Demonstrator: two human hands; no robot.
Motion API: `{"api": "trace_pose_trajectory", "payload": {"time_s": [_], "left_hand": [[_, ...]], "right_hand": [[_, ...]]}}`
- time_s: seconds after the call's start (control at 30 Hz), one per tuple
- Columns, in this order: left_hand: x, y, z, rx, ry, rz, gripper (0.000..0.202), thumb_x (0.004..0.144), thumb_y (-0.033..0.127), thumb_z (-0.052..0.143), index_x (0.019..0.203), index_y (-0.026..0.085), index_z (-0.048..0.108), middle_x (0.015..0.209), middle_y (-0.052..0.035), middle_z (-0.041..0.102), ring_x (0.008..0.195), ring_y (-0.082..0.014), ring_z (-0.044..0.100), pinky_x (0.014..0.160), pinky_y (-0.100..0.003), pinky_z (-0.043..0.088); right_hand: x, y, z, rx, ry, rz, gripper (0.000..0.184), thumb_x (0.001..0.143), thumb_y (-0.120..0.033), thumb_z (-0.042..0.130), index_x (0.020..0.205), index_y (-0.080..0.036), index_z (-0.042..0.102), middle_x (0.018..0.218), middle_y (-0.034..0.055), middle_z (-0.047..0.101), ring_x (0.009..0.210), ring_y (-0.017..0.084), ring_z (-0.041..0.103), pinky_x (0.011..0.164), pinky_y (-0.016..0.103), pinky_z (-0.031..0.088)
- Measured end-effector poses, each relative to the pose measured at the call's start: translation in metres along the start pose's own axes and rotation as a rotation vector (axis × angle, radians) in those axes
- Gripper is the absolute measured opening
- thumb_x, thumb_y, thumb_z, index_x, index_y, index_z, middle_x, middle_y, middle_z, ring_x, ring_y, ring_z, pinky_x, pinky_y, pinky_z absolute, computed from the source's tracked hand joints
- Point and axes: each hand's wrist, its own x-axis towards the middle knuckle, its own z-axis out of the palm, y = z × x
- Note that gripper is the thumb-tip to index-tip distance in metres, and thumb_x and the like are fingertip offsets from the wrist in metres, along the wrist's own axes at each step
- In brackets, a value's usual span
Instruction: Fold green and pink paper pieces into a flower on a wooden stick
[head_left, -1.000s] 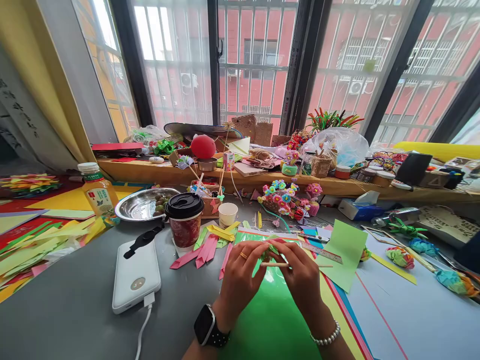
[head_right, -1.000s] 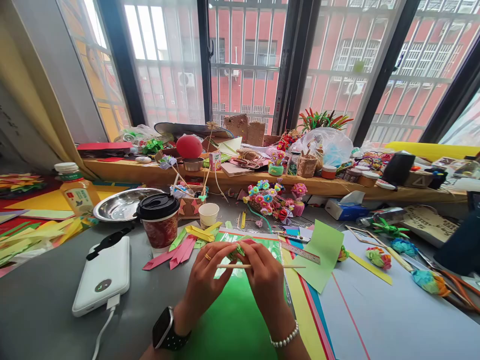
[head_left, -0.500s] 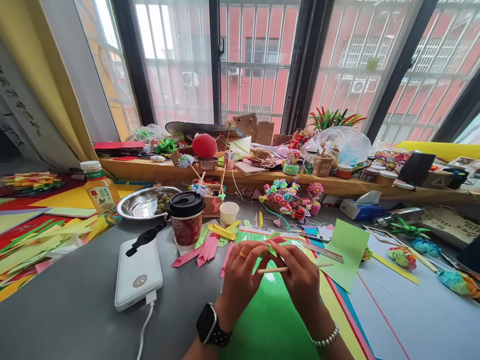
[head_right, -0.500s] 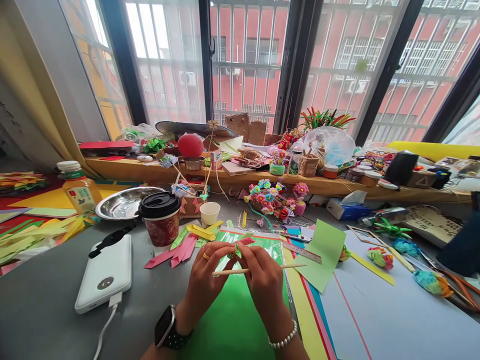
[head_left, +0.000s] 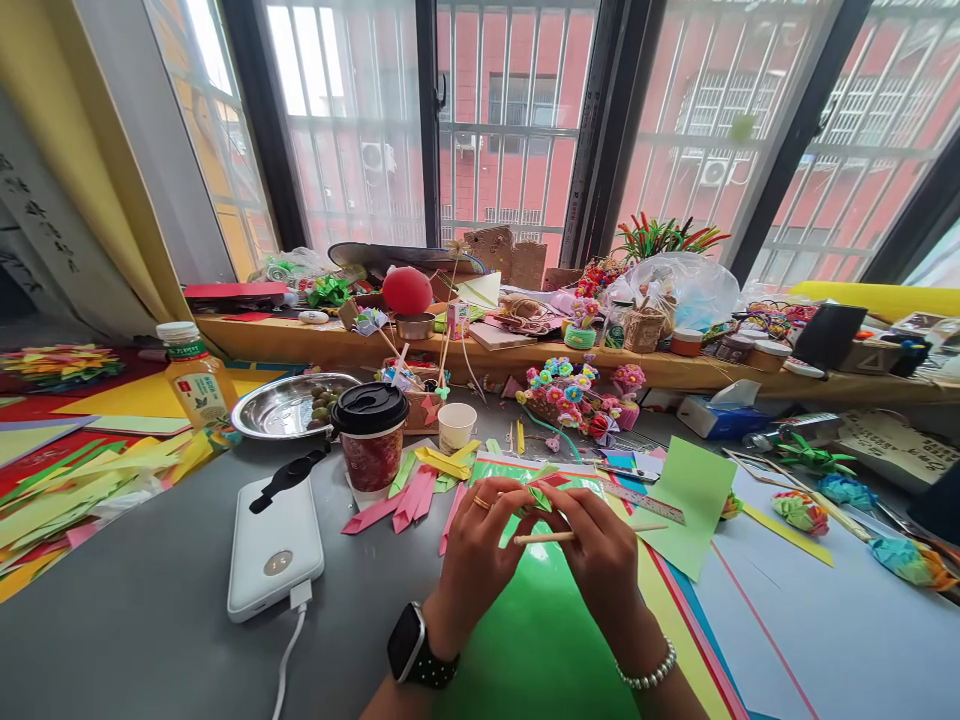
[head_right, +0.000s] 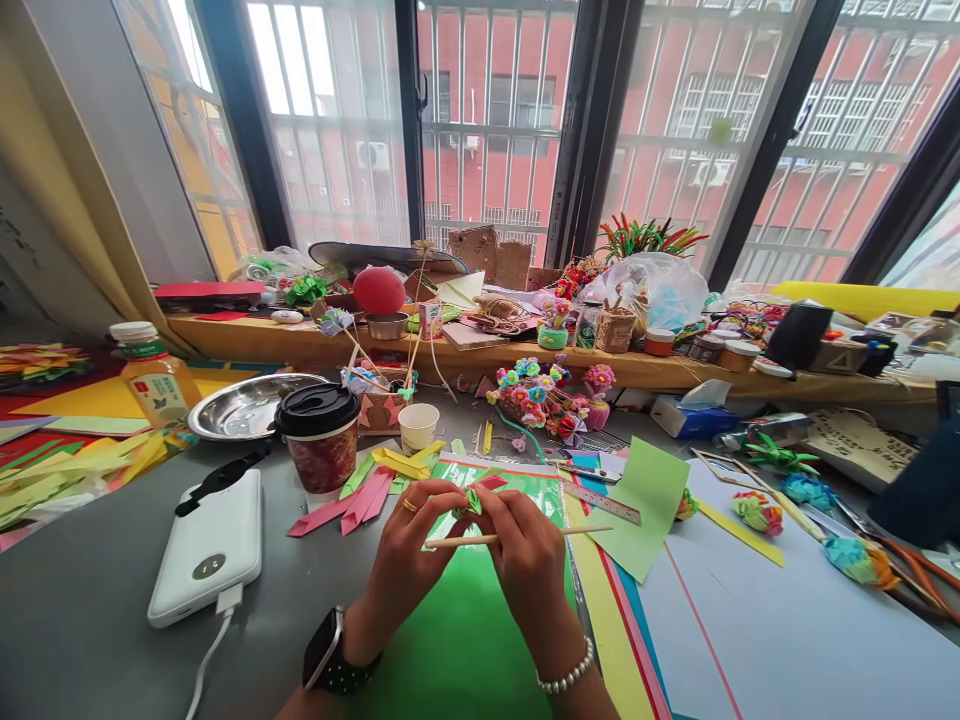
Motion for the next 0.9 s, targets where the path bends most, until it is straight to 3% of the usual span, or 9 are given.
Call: {"api": "trace_pose_trajectory", "payload": {"time_s": [0.2,0.33,0.47,0.6,0.9], "left_hand": [[0.003,-0.004,-0.008,-0.212,-0.211,-0.158,0.014,0.072,0.011,0.053,0.084,0.019,0.052,0.087,-0.0045,0.052,0.083,-0.0163,0.053,0.073,-0.030,0.046],[0.006,-0.007,-0.013,-0.363,-0.311,-0.245,0.002,0.076,0.018,0.054,0.078,0.018,0.054,0.079,-0.0021,0.055,0.078,-0.0146,0.053,0.071,-0.027,0.044],[0.006,-0.010,-0.013,-0.455,-0.354,-0.300,0.009,0.077,0.023,0.054,0.071,0.017,0.057,0.072,-0.0006,0.057,0.071,-0.0132,0.054,0.066,-0.024,0.042],[0.007,-0.012,-0.013,-0.508,-0.372,-0.346,0.008,0.076,0.023,0.055,0.071,0.017,0.059,0.072,-0.0006,0.060,0.069,-0.0135,0.056,0.066,-0.024,0.043],[0.008,-0.012,-0.014,-0.626,-0.410,-0.475,0.007,0.074,0.023,0.056,0.072,0.016,0.059,0.071,-0.0008,0.060,0.070,-0.0139,0.056,0.067,-0.025,0.044]], "right_hand": [[0.001,0.004,-0.003,0.001,-0.108,0.042,0.016,0.083,-0.022,0.050,0.092,-0.017,0.063,0.072,0.0048,0.062,0.062,0.015,0.059,0.053,0.024,0.046],[0.004,0.006,-0.007,0.106,-0.207,0.147,0.017,0.082,-0.030,0.052,0.079,-0.018,0.064,0.066,0.0018,0.057,0.055,0.012,0.055,0.050,0.022,0.043],[0.008,0.010,-0.010,0.269,-0.301,0.241,0.019,0.078,-0.035,0.056,0.071,-0.019,0.064,0.063,0.0001,0.054,0.055,0.012,0.055,0.048,0.020,0.044],[0.011,0.012,-0.013,0.363,-0.321,0.290,0.016,0.075,-0.035,0.060,0.075,-0.020,0.066,0.073,0.0021,0.055,0.066,0.015,0.058,0.057,0.024,0.048],[0.014,0.013,-0.015,0.447,-0.410,0.356,0.009,0.073,-0.028,0.062,0.075,-0.019,0.065,0.076,0.0028,0.059,0.069,0.016,0.058,0.061,0.025,0.048]]}}
